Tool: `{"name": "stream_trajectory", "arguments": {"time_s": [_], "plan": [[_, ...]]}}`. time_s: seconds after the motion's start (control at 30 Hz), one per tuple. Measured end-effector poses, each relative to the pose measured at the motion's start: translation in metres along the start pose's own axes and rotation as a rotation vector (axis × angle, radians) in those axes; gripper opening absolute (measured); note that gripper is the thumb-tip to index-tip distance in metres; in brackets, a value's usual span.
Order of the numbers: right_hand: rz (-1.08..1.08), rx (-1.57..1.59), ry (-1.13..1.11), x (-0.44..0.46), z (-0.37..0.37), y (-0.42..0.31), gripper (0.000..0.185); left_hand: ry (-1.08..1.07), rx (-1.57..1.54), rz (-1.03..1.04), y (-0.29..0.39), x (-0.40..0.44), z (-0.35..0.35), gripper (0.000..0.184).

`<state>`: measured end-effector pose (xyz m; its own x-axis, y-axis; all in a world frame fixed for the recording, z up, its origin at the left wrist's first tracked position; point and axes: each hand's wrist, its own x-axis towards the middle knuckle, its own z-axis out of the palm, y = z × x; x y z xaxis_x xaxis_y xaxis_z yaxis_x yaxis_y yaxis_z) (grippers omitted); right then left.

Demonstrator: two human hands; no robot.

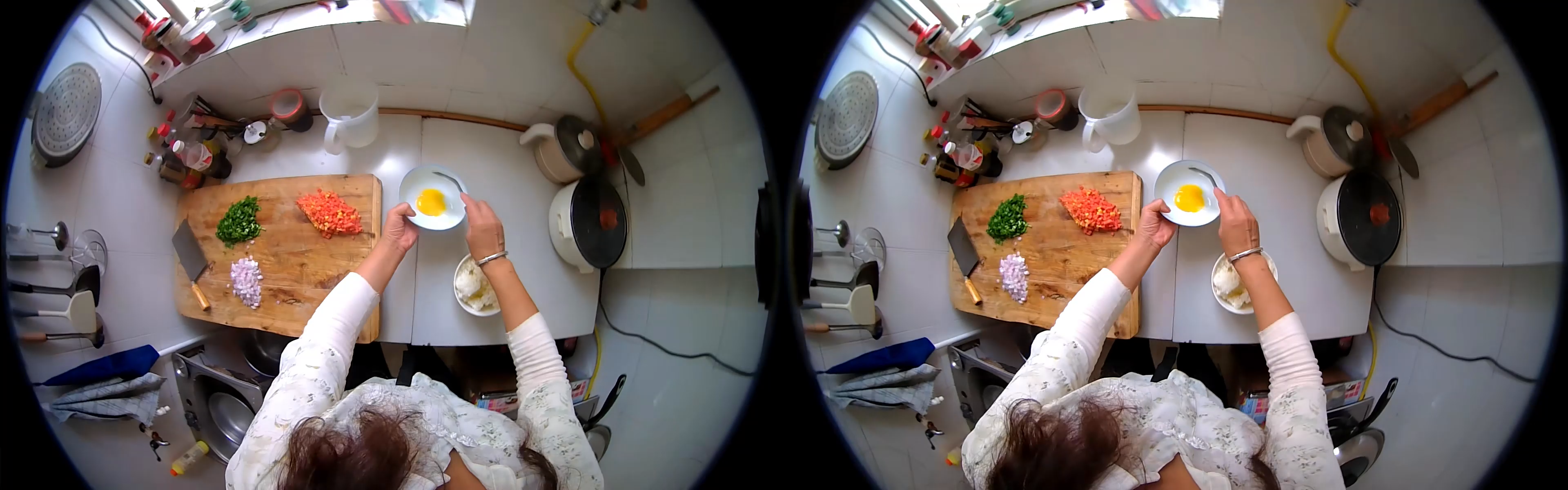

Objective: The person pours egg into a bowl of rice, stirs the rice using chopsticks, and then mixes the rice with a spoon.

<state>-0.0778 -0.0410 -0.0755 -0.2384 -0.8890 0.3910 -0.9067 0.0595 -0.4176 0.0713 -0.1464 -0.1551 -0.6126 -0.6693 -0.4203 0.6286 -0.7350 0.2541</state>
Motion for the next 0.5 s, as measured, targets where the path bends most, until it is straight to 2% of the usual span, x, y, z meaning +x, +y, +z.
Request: {"name": "stream_trajectory", "arguments": {"time_s": [0.03,0.07,0.17,0.23,0.27,0.37,0.4,0.5], "plan": [[-0.037,-0.030,-0.023,0.009,0.008,0.000,0.037,-0.002,0.008,0.007,0.002,0.009,0.001,0.045],[-0.047,-0.023,-0.053,0.015,0.017,-0.002,0.044,0.032,-0.007,0.000,0.005,0.016,0.003,0.036],[-0.034,-0.080,-0.114,0.029,0.045,-0.001,0.042,0.010,0.039,-0.047,0.007,0.053,-0.018,0.023],[-0.052,-0.137,-0.128,0.034,0.061,0.003,0.041,0.016,0.128,0.070,-0.003,0.087,-0.049,0.013],[-0.064,-0.167,-0.119,0.037,0.068,0.006,0.041,0.106,0.101,0.076,0.003,0.074,-0.015,0.014],[-0.057,-0.208,-0.199,0.040,0.077,0.009,0.036,0.138,0.172,0.074,0.005,0.091,-0.012,0.017],[-0.069,-0.205,-0.215,0.039,0.075,0.005,0.035,0.099,0.220,0.076,-0.002,0.113,-0.035,0.011],[-0.112,-0.230,-0.239,0.037,0.075,-0.003,0.036,0.224,0.269,0.117,0.008,0.104,-0.014,0.012]]}}
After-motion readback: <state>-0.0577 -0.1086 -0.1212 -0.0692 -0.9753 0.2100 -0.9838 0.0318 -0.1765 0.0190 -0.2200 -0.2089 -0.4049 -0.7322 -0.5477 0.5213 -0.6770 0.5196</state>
